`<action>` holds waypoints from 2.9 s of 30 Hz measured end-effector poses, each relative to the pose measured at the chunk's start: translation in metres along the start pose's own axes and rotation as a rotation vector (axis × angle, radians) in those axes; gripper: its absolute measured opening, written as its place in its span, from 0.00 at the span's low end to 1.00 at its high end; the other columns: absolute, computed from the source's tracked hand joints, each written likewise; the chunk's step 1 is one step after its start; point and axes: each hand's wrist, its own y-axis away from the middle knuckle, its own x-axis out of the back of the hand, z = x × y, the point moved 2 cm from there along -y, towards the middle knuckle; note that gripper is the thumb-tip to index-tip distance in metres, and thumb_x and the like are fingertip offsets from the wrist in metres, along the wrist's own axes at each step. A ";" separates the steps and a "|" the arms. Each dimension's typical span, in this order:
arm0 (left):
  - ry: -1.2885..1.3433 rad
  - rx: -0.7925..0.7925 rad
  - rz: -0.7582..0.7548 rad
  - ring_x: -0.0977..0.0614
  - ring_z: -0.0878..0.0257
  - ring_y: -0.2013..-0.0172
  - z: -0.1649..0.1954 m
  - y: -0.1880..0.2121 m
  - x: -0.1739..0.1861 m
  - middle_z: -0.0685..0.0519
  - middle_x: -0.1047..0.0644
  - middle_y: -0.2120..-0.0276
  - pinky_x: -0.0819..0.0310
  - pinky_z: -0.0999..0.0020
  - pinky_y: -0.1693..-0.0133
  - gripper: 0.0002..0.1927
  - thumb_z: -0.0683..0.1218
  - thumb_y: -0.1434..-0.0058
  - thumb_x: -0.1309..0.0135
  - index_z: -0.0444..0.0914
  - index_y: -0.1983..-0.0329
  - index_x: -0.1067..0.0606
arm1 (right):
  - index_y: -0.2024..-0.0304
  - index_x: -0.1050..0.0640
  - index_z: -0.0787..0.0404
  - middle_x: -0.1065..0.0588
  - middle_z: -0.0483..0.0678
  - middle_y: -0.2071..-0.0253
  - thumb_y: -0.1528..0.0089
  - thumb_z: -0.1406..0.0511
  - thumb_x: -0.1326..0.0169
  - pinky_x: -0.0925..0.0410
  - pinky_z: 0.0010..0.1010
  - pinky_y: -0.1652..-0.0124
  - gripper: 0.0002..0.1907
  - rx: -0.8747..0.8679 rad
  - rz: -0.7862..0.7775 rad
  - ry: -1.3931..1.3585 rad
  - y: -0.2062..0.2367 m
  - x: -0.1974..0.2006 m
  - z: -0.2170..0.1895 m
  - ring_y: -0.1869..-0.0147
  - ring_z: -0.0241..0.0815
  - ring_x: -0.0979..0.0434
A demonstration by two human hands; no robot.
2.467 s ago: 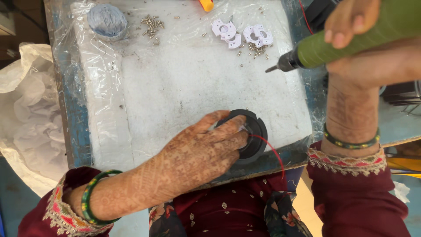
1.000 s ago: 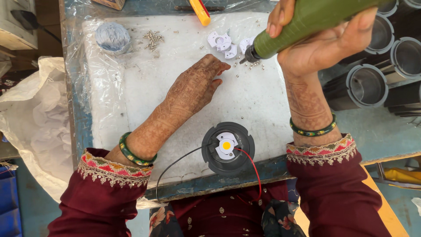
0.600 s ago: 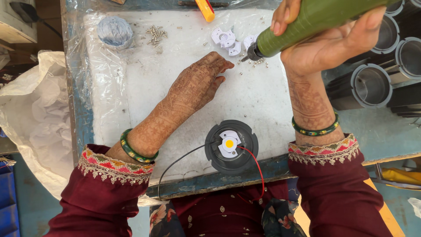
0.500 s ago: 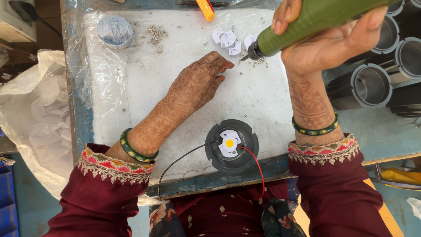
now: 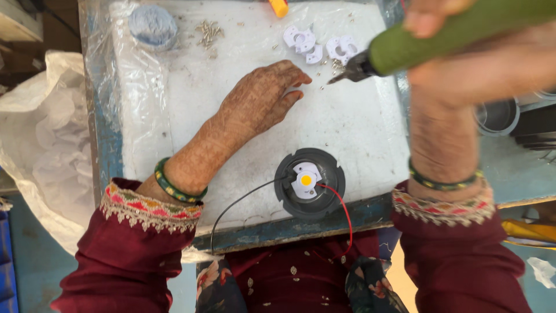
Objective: The person assembles LED light fixtures at a workbench. They thread red and black wires through a white LED mounting plate, seat the plate into a black finned heatsink housing, pick up an electric screwdriver, and drive screws to secure the LED module inside the housing, repeating the assembly cycle for successive housings.
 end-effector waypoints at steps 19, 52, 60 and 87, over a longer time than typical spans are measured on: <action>0.395 0.205 -0.569 0.15 0.59 0.53 0.046 0.013 0.022 0.54 0.20 0.47 0.20 0.59 0.50 0.22 0.52 0.39 0.49 0.45 0.42 0.27 | 0.65 0.25 0.55 0.27 0.38 0.66 0.36 0.65 0.42 0.32 0.24 0.70 0.04 -0.107 -0.161 -0.130 0.062 -0.036 -0.064 0.72 0.30 0.28; 0.254 0.214 -0.658 0.19 0.55 0.48 0.060 0.008 -0.013 0.52 0.21 0.48 0.28 0.57 0.44 0.23 0.43 0.44 0.46 0.50 0.44 0.26 | 0.81 0.26 0.52 0.29 0.40 0.76 0.44 0.70 0.40 0.32 0.17 0.72 0.12 -0.223 -0.124 -0.172 0.082 0.021 -0.080 0.74 0.31 0.31; 0.265 0.183 -0.629 0.18 0.55 0.49 0.058 0.012 -0.014 0.51 0.20 0.50 0.27 0.56 0.43 0.25 0.43 0.45 0.46 0.49 0.43 0.27 | 0.81 0.28 0.51 0.30 0.41 0.74 0.43 0.70 0.41 0.32 0.18 0.71 0.14 -0.214 -0.123 -0.128 0.081 0.022 -0.079 0.74 0.32 0.31; 0.792 0.359 -0.497 0.17 0.59 0.50 0.071 0.051 -0.025 0.52 0.20 0.49 0.23 0.60 0.47 0.24 0.38 0.44 0.49 0.47 0.43 0.30 | 0.82 0.27 0.52 0.28 0.39 0.77 0.44 0.70 0.41 0.31 0.17 0.72 0.14 -0.187 -0.212 -0.194 0.077 0.021 -0.074 0.76 0.30 0.29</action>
